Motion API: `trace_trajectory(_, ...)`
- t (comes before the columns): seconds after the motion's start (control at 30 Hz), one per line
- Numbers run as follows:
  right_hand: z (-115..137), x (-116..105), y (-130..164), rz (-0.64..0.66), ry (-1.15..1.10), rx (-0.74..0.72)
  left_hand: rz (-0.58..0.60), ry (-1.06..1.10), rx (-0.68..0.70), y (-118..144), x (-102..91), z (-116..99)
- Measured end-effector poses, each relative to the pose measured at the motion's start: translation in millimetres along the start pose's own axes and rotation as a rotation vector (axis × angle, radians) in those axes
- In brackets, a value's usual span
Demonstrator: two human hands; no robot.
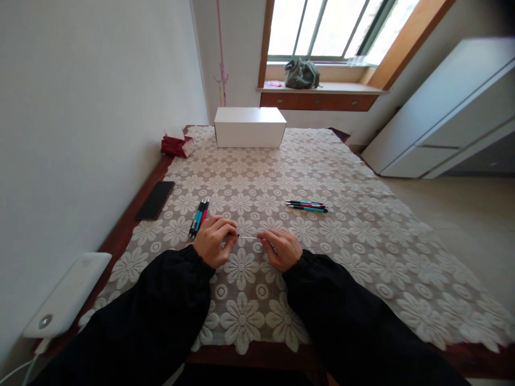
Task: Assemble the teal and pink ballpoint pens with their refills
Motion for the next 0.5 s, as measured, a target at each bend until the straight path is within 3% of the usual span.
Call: trace_trajectory(0.5,0.9,3.1,-0.4,0.029,0.019,-0.001,0.028,0.010,0.024,2.1,5.0,1.4)
Point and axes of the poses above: each hand's wrist, its own y-axis away from the middle knuckle, its own x-axis out of the palm, z = x × y, the point moved 9 cm from there along -y, towards the middle knuckle, and after that the axes turned 13 degrees about y, right-handed, at the moved point
